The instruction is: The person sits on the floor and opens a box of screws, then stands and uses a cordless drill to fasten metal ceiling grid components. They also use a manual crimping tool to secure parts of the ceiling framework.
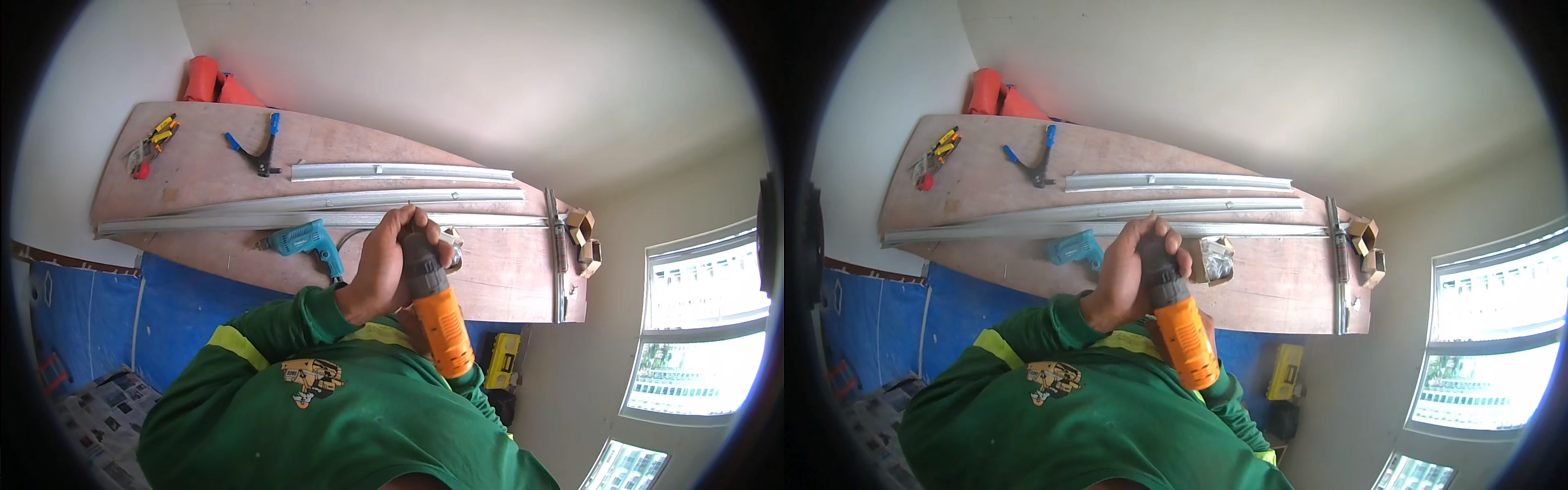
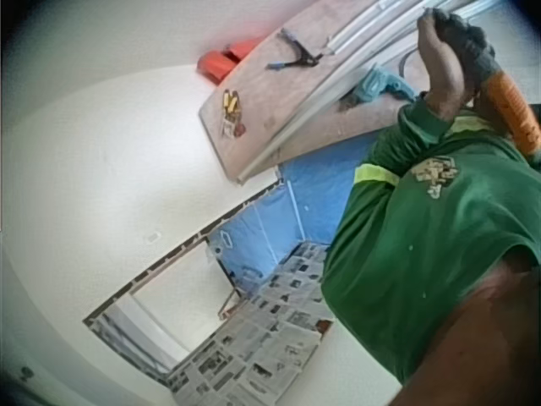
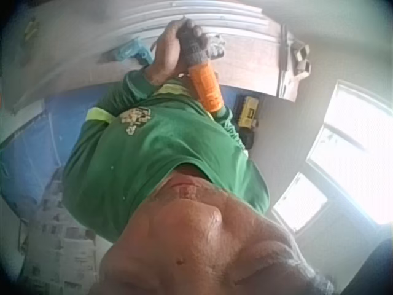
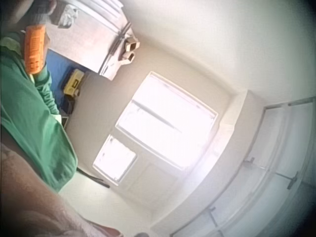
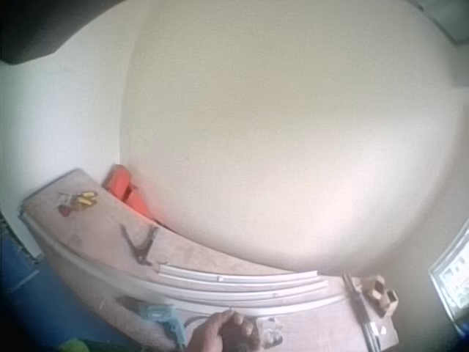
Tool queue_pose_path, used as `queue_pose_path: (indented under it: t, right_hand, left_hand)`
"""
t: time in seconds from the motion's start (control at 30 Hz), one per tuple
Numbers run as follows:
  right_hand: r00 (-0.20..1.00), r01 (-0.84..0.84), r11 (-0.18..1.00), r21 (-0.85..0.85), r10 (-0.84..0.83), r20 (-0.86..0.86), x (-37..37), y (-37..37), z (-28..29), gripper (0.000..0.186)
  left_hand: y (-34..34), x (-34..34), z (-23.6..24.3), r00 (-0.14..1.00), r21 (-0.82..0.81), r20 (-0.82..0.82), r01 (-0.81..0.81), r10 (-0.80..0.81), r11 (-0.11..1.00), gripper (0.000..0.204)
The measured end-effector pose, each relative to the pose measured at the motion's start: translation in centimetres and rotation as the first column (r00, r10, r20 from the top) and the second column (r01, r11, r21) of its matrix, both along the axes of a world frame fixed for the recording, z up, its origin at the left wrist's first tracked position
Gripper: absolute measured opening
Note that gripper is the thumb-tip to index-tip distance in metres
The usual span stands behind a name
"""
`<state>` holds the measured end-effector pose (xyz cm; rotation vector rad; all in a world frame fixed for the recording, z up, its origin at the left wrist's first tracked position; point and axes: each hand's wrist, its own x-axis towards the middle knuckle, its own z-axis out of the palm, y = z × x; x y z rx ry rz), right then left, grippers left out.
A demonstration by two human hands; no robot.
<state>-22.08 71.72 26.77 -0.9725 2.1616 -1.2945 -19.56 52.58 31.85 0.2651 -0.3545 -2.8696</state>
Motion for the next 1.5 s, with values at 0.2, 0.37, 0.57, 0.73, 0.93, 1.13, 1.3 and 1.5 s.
queue_pose_path:
  t: [0.2, 0.37, 0.57, 0.73, 0.93, 1.13, 1.3, 1.5]
  right_hand:
    - [0.975, 0.007, 0.989, -0.145, 0.025, 0.219, -0.6, 0.6, -2.6, 0.032]
    - [0.933, 0.098, 0.984, -0.148, -0.039, 0.359, -0.8, 0.5, -3.9, 0.031]
    - [0.903, 0.143, 0.982, -0.12, -0.08, 0.421, -1.0, -0.5, -2.7, 0.03]
    - [0.841, 0.181, 0.973, -0.145, -0.077, 0.535, -0.8, -0.9, -2.7, 0.033]
    - [0.927, 0.106, 0.989, -0.101, -0.061, 0.371, -1.2, -1.1, -3.2, 0.034]
    - [0.935, 0.097, 0.989, -0.112, -0.052, 0.35, -1.3, -1.2, -2.8, 0.036]
    - [0.94, 0.09, 0.987, -0.134, -0.039, 0.339, -1.1, -1.1, -2.4, 0.036]
    - [0.944, 0.079, 0.989, -0.121, -0.035, 0.328, -0.7, -0.7, -1.8, 0.035]
  left_hand:
    - [0.4, 0.4, 0.1, 0.995, -0.236, -0.073, -0.086, 0.07, 0.968, 0.036]
    - [0.3, 0.1, 0.5, 0.989, -0.257, -0.08, -0.143, 0.127, 0.956, 0.035]
    - [0.2, -0.5, 0.3, 0.985, -0.278, -0.085, -0.17, 0.152, 0.945, 0.032]
    - [0.2, -0.6, 0.1, 0.981, -0.31, -0.085, -0.19, 0.172, 0.932, 0.031]
    - [0.2, -0.7, 0.0, 0.979, -0.323, -0.092, -0.2, 0.179, 0.925, 0.031]
    - [0.3, -0.7, 0.2, 0.978, -0.337, -0.087, -0.21, 0.191, 0.918, 0.03]
    - [0.5, -0.5, 0.2, 0.978, -0.341, -0.091, -0.209, 0.189, 0.917, 0.031]
    - [0.9, -0.2, 0.3, 0.975, -0.371, -0.108, -0.219, 0.193, 0.902, 0.031]
